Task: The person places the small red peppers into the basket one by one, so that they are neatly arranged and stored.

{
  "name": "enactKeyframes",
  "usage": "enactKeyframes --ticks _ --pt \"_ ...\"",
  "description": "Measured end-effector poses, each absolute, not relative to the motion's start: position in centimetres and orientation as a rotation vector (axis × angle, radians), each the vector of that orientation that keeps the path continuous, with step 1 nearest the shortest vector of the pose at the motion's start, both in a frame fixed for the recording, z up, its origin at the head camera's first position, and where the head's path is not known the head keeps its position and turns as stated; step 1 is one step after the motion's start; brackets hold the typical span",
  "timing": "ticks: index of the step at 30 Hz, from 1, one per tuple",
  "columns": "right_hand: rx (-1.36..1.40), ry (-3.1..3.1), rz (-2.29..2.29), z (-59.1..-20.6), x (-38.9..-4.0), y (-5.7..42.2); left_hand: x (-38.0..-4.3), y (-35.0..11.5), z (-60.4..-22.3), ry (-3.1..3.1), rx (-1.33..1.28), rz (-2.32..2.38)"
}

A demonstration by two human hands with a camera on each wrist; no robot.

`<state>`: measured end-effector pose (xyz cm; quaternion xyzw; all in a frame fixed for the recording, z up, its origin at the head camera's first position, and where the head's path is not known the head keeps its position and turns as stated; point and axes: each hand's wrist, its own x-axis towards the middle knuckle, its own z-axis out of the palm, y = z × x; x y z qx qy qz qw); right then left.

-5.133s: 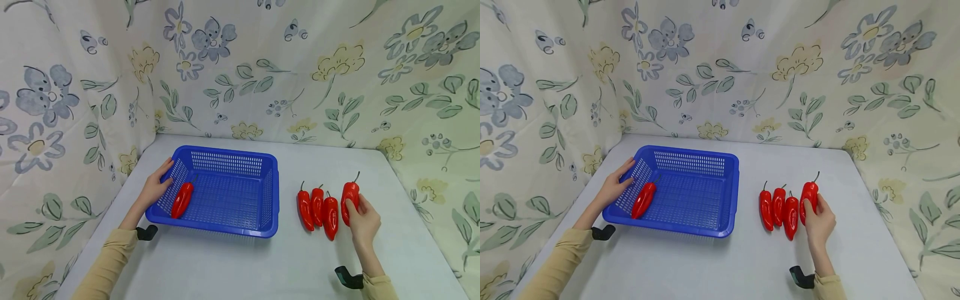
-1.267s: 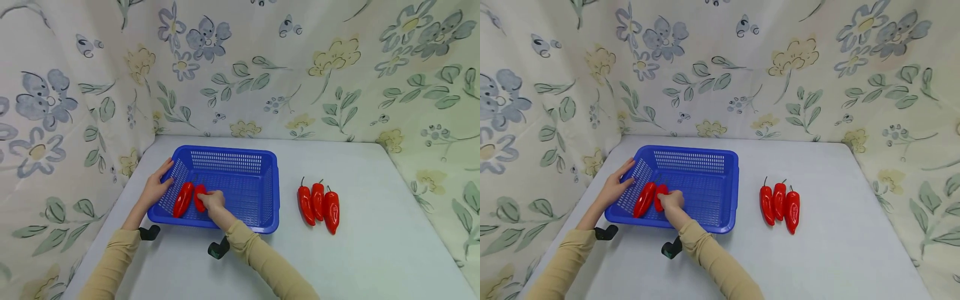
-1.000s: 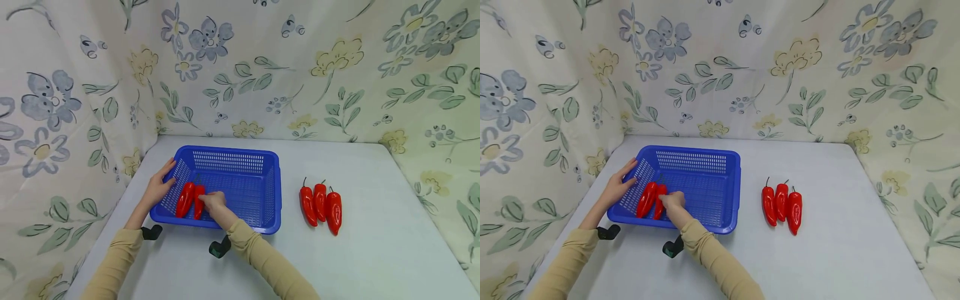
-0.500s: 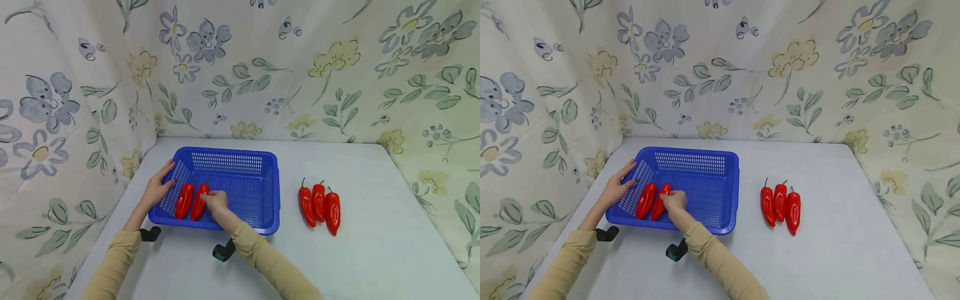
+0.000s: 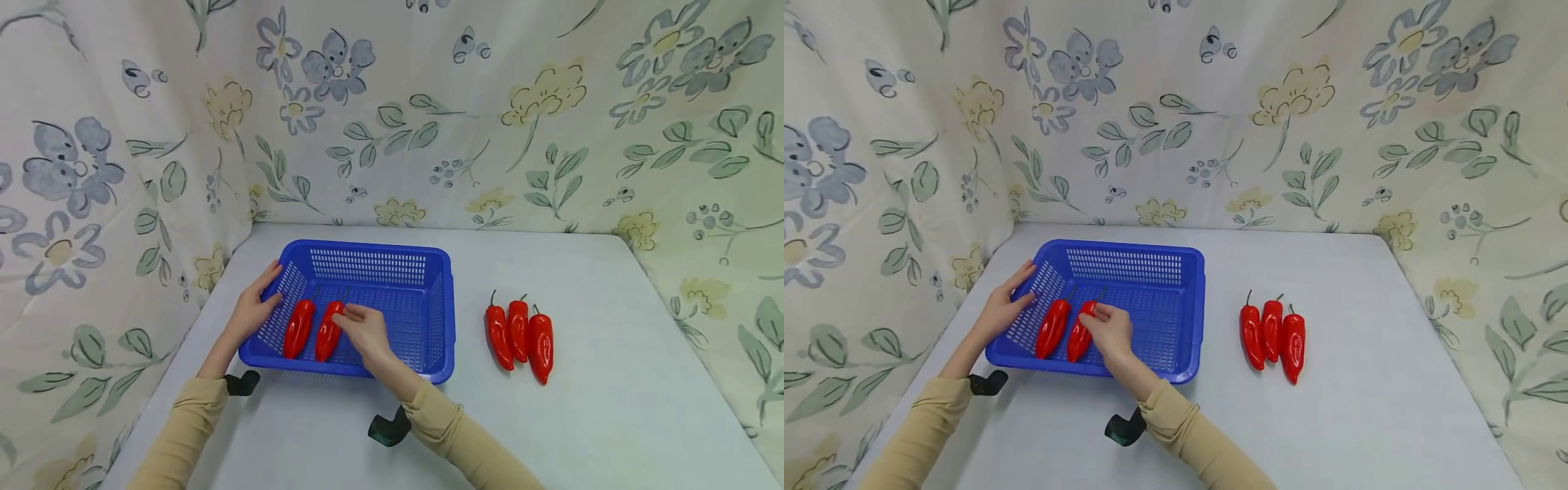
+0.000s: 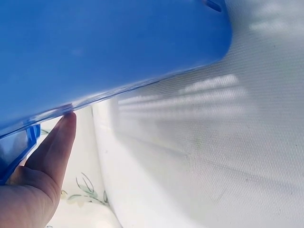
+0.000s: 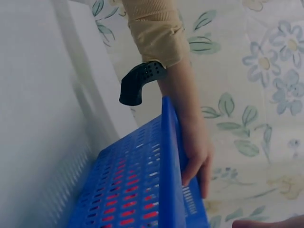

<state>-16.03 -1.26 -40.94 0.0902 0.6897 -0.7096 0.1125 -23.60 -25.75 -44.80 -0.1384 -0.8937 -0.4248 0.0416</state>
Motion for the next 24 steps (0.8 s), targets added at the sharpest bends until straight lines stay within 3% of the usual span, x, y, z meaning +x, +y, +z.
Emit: enactKeyframes --ticks 24 --pt "-0.002 2.254 -2.145 -39.5 -13.5 3.1 -23.7 -25.8 -44.7 -2.757 -0.411 -1.3"
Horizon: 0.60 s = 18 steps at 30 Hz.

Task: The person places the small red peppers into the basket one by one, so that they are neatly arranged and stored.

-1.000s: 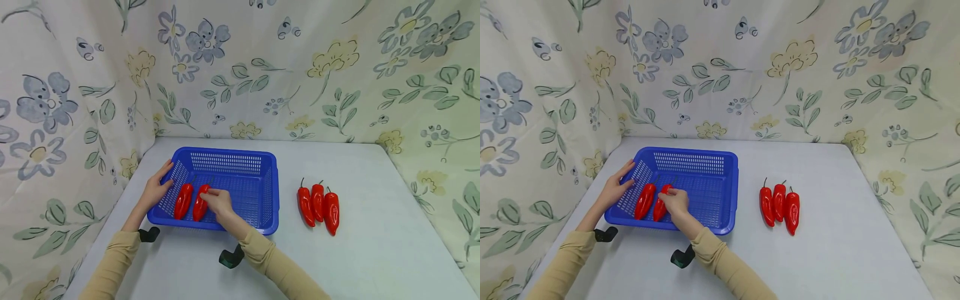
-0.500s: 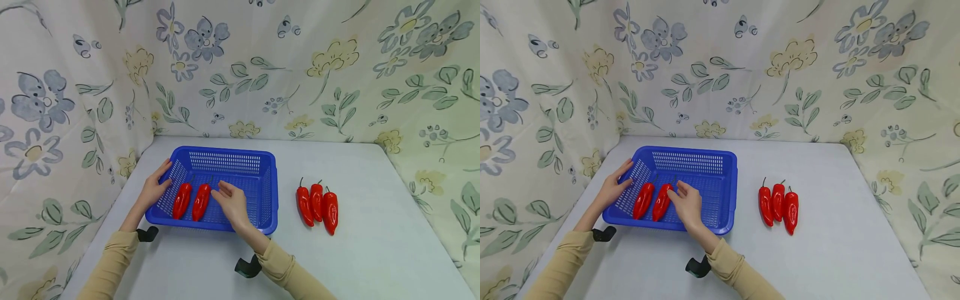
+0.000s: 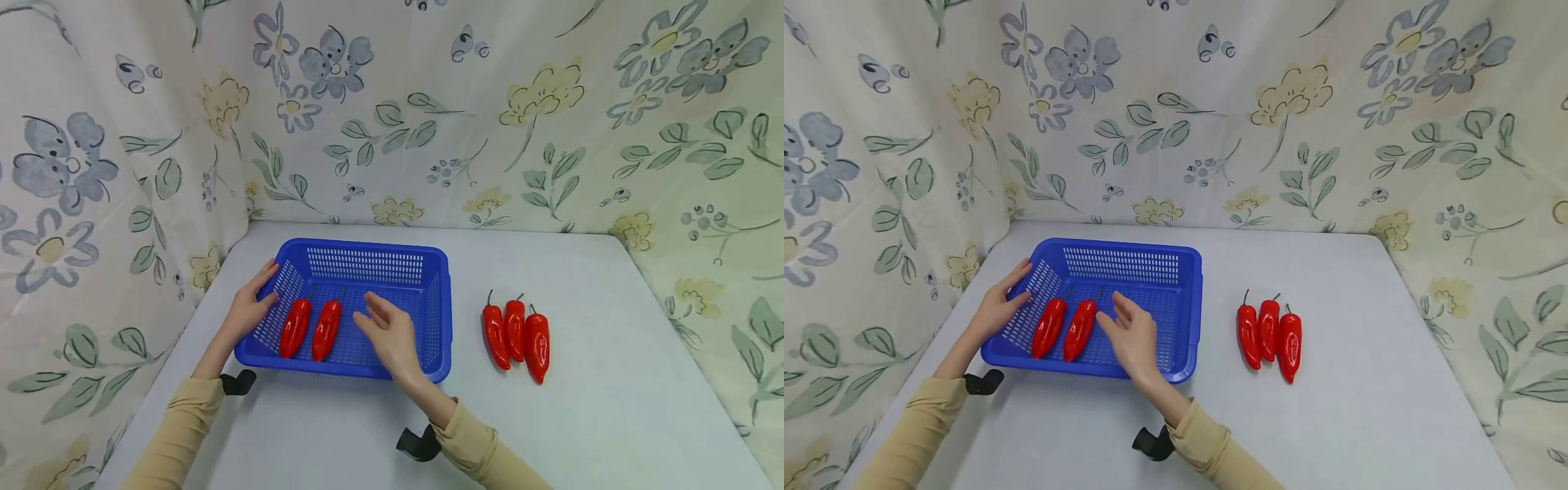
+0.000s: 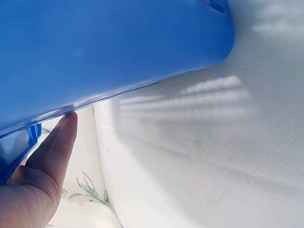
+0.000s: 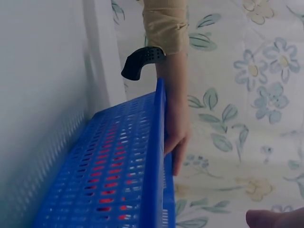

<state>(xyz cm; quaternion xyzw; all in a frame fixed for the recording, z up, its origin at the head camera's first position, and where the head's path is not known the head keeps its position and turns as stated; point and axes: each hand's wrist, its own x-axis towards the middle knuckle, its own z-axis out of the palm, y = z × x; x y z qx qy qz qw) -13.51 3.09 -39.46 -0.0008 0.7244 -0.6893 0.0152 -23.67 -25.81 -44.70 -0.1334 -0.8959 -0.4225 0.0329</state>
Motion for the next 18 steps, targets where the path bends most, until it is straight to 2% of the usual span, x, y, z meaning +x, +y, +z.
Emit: enactKeyframes --ticks 18 --pt "0.03 2.388 -2.215 -39.2 -13.0 7.8 -23.8 -26.0 -44.9 -2.72 -0.455 -1.325"
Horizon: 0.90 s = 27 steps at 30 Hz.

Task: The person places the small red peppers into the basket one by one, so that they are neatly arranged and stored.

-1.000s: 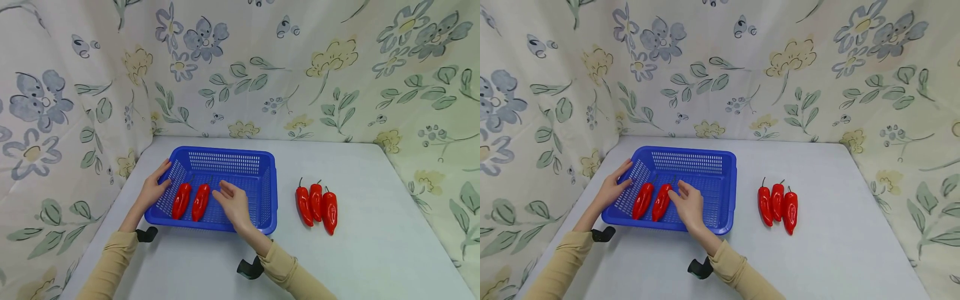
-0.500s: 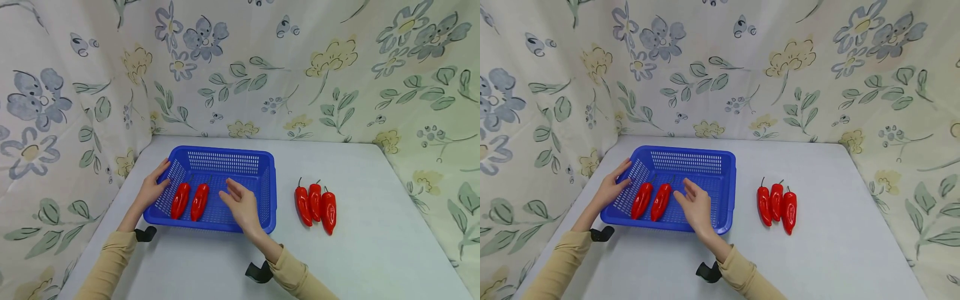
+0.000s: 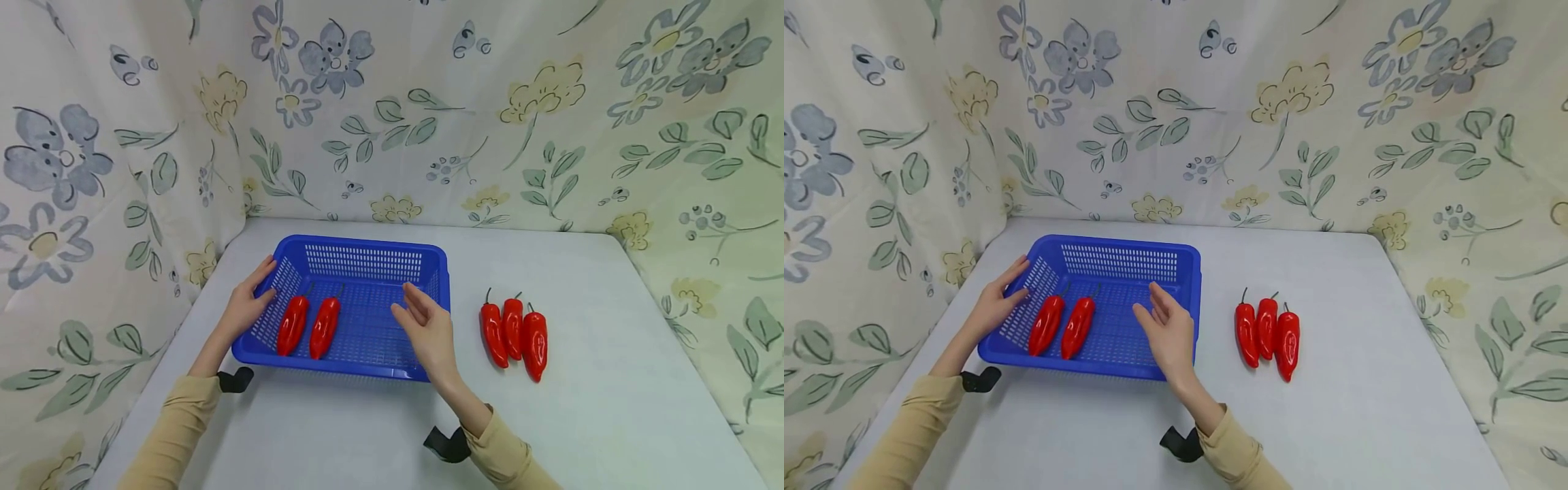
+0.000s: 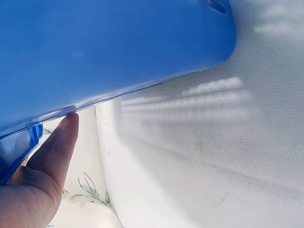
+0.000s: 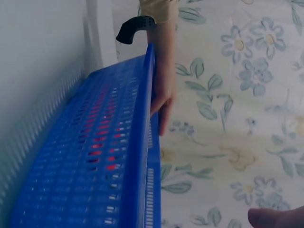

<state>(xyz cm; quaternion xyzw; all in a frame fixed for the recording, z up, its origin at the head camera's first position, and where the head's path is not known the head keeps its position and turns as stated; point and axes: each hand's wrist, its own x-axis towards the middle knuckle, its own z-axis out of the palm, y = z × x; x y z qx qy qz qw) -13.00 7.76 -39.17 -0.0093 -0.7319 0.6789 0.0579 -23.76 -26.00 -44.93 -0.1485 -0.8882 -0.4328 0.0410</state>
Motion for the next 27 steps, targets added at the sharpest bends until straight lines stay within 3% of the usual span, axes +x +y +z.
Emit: enactKeyframes --ticks 27 --pt "-0.311 -2.258 1.839 -39.5 -11.9 14.3 -23.6 -25.9 -44.6 -2.756 -0.416 -1.32"
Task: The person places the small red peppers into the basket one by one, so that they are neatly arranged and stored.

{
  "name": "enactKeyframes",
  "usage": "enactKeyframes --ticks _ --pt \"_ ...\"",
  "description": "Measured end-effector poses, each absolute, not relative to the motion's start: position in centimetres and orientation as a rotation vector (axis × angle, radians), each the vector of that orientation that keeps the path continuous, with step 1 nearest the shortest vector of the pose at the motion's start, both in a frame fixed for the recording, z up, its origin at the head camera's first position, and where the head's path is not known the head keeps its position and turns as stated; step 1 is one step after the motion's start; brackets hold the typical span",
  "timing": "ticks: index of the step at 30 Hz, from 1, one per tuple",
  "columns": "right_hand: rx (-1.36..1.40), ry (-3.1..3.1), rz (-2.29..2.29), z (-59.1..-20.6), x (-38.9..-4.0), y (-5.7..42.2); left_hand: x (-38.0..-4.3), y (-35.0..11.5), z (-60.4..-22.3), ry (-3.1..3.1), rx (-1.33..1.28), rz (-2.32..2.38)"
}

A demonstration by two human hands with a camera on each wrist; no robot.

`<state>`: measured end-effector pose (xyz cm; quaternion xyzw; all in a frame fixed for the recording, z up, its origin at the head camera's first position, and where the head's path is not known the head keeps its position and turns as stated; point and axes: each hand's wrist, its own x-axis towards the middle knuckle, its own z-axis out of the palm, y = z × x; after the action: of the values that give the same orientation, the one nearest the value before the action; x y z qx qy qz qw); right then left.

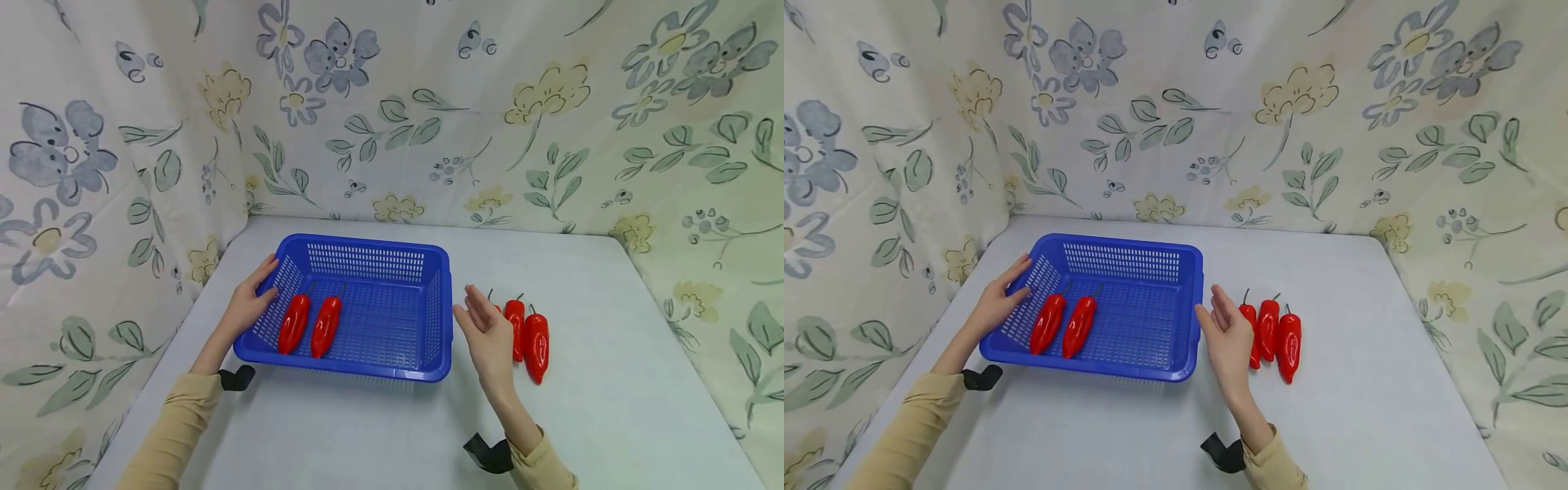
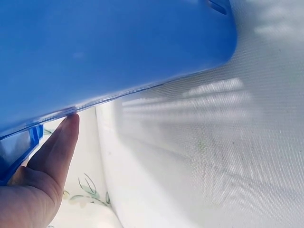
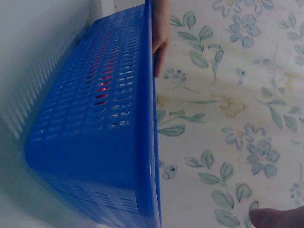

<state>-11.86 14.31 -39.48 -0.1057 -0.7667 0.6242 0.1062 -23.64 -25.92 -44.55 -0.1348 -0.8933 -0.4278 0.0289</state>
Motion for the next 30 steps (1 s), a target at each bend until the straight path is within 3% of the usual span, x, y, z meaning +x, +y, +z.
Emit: enactKeyframes --ticks 30 --pt "-0.569 -2.166 1.684 -41.0 -11.8 21.3 -23.8 -26.0 -44.8 -2.759 -0.41 -1.332"
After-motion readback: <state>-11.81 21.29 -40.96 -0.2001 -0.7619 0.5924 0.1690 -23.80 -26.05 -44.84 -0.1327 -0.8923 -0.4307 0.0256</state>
